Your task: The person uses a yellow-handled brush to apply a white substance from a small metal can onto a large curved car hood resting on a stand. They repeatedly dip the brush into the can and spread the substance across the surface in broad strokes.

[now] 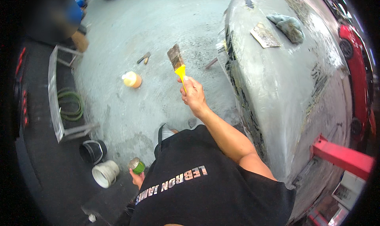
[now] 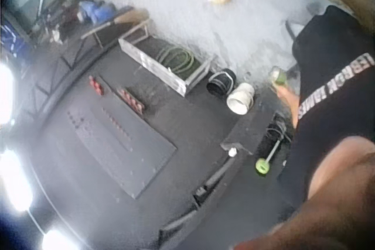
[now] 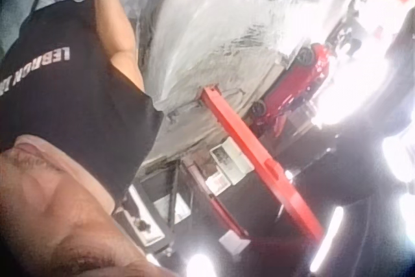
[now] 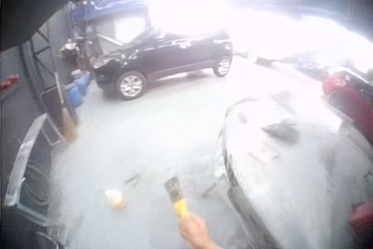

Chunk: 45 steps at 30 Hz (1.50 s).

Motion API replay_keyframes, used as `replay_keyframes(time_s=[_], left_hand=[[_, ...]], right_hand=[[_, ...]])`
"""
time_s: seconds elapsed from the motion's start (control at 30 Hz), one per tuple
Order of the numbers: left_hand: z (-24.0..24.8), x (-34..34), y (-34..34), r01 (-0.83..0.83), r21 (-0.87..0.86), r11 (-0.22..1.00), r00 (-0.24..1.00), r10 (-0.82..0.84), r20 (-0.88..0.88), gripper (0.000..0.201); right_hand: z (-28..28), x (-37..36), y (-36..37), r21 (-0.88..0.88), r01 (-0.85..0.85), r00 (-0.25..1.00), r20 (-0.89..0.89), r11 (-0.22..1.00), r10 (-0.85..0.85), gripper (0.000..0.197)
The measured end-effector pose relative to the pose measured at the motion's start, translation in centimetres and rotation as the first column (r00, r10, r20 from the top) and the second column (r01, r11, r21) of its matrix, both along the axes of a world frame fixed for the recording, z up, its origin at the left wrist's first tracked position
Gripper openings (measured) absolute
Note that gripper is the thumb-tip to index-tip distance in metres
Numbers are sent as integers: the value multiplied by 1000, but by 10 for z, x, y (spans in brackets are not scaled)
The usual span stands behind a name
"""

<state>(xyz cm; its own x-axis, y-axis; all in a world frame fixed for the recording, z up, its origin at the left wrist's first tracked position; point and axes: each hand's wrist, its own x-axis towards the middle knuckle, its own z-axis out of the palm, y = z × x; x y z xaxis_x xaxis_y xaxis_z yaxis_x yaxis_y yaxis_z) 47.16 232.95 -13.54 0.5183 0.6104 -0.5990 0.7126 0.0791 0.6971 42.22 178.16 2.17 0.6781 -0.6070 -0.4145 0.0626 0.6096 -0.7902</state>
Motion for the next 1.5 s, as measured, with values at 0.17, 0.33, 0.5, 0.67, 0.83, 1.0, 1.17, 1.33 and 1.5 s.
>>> replay_keyframes(time_s=[0.17, 0.33, 0.5, 0.67, 0.83, 1.0, 1.17, 1.33, 1.5], left_hand=[[-24, 133, -46, 198, -24, 980, 979, -199, -54, 71], [-72, 272, -67, 388, -90, 917, 916, -394, -70, 73], [-59, 418, -164, 610, -119, 783, 786, -617, -35, 73], [-60, 501, -234, 687, -202, 698, 725, -677, 125, 74], [-74, 523, -266, 694, -240, 678, 703, -711, 25, 71], [-86, 524, -275, 742, -230, 629, 642, -766, -22, 67], [-62, 533, -285, 757, -227, 613, 624, -781, -29, 63], [-80, 544, -263, 743, -168, 648, 647, -760, -68, 66], [-88, 546, -261, 751, -146, 644, 634, -765, -116, 65]], right_hand=[[-31, 2, -16, -524, 78, 926, -277, 848, -256, 27], [42, -12, -76, -851, 0, 599, -421, 526, -681, 33], [80, -11, -157, -855, -370, 326, -486, 363, -811, 34], [58, 7, -151, -723, -408, 54, -629, 558, -776, 35], [43, 2, -59, -720, -414, -3, -611, 557, -792, 33], [67, 31, -77, -780, -203, 58, -613, 592, -788, 32], [45, 67, -149, -813, -405, 103, -495, 418, -863, 36], [9, 49, -146, -656, -604, -15, -558, 452, -830, 34], [28, 59, -132, -727, -551, -5, -489, 411, -872, 34]])
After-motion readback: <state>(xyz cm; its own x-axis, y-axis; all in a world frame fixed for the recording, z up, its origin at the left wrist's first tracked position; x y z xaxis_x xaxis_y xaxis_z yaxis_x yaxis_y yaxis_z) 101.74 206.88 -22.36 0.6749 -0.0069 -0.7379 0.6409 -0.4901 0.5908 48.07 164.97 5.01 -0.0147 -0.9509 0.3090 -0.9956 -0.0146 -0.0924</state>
